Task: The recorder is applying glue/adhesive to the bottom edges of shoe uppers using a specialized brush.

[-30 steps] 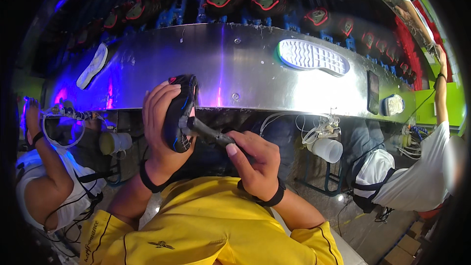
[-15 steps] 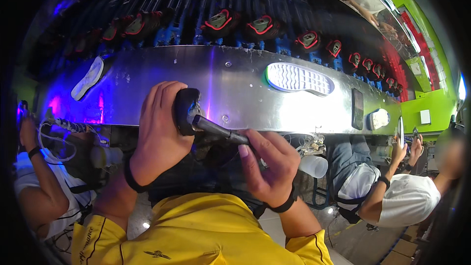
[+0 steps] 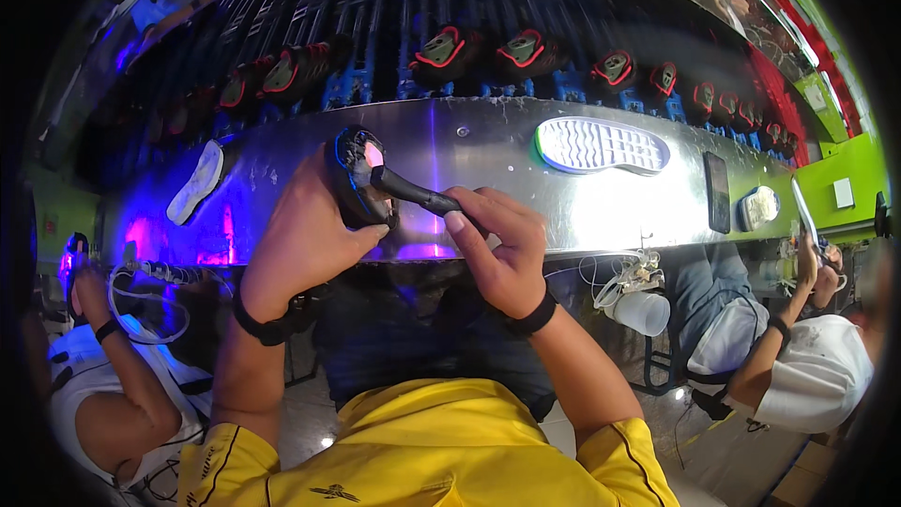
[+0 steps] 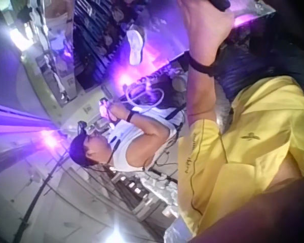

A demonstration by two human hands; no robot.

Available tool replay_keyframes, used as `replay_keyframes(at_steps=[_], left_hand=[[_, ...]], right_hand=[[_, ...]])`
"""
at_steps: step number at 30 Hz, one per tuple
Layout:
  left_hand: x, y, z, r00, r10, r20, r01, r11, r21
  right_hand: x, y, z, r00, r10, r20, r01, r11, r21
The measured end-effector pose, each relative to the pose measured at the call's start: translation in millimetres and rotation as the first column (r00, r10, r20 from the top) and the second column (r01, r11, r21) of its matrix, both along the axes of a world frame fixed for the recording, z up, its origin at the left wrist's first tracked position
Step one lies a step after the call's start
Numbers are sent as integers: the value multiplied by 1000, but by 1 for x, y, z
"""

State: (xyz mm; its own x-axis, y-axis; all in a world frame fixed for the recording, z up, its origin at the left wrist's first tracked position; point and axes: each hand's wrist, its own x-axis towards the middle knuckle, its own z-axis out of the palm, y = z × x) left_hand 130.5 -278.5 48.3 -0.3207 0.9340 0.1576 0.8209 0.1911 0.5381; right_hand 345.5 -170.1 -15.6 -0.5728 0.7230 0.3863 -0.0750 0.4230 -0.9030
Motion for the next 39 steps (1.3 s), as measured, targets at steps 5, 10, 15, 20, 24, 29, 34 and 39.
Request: replay_keyframes(at_steps=[5, 10, 15, 20, 24, 29, 34, 39], left_hand=[[-16, 11, 7, 991, -53, 124, 61, 996, -57], [-29, 9, -1, 995, 22, 92, -5, 983, -182], [-29, -9, -27, 985, 14, 174, -27, 997, 73], [-21, -36, -41, 842, -106, 529, 9, 983, 182], [1, -56, -37, 781, -221, 585, 118, 971, 209], [24, -65, -23, 662, -204, 721, 96, 977, 189], [25, -66, -20, 578, -254, 776, 86, 964, 251], [33, -70, -11, 601, -272, 752, 177, 962, 206]], right_hand=[[-4, -6, -27, 999, -39, -25, 38, 999, -23], [0, -17, -40, 995, -97, 31, 98, 994, -44], [18, -27, -52, 981, -147, 129, 162, 981, -110], [31, -27, -8, 990, -20, 136, 84, 871, -485], [28, -22, 31, 996, -14, 83, 52, 883, -466], [29, -20, 34, 993, 22, 118, 28, 914, -404], [47, -43, 25, 994, 58, 94, -7, 881, -474], [50, -36, 43, 986, -94, 138, 131, 947, -293]])
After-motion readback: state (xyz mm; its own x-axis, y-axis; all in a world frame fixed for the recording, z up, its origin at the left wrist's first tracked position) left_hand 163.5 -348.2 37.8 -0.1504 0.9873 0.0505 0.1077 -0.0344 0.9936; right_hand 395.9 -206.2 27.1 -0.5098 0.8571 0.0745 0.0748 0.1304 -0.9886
